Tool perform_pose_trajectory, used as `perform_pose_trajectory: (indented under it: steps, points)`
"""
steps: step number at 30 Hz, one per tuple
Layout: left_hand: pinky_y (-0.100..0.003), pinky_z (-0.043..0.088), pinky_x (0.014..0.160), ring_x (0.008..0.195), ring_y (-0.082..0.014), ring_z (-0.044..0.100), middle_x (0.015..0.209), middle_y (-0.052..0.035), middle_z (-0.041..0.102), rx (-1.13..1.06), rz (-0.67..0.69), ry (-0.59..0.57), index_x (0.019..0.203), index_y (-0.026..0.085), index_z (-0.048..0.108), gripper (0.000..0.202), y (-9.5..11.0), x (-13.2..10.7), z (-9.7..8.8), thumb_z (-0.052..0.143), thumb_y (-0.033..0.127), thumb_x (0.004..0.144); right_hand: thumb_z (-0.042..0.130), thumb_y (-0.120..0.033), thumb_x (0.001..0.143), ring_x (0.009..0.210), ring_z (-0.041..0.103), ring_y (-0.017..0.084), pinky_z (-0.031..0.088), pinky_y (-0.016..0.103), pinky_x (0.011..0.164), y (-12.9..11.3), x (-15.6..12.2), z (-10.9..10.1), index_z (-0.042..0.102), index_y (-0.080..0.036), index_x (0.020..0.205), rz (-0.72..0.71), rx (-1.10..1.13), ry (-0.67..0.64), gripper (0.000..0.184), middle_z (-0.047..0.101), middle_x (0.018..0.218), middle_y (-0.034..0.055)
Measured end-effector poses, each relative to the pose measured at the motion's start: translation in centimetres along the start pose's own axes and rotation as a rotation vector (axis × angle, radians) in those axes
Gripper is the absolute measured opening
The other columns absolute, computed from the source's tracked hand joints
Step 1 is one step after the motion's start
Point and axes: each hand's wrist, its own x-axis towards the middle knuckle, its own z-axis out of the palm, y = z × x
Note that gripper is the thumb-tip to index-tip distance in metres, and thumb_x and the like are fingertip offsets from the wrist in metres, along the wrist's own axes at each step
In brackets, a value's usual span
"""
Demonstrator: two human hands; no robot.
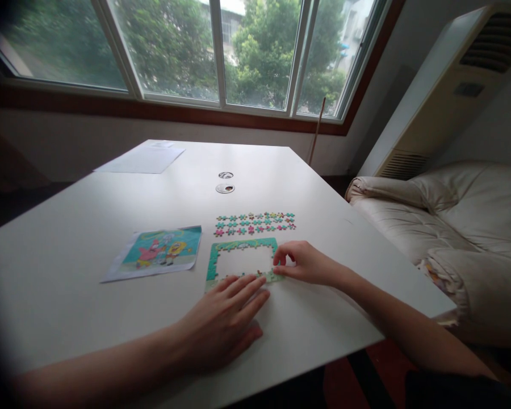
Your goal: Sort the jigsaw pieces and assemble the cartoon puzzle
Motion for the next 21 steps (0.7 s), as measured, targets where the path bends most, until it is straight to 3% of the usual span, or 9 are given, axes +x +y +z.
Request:
perform_pose_trajectory:
  steps: [5,21]
  points:
    - [-0.044,0.031,0.097,0.121,-0.0288,0.038,0.132,-0.0128,0.044,-0.018,-0.004,-0.022,0.118,0.015,0.046,0.039,0.0,0.1,0.0,0.04,0.041,0.089,0.06,-0.034,0.076,0.058,0.046,0.009,0.035,0.019,0.054,-0.3,0.1,0.7,0.062,-0.016,0.075,0.007,0.001,-0.001,0.019,0.056,0.065,-0.001]
    - [-0.045,0.032,0.094,0.119,-0.0297,0.039,0.133,-0.0124,0.043,-0.01,-0.007,-0.019,0.12,0.015,0.046,0.041,0.0,0.0,0.1,0.039,0.042,0.089,0.057,-0.025,0.079,0.063,0.049,0.011,0.038,0.021,0.061,-0.8,-0.1,1.3,0.059,-0.017,0.073,-0.085,-0.138,0.072,0.01,0.055,0.067,0.0]
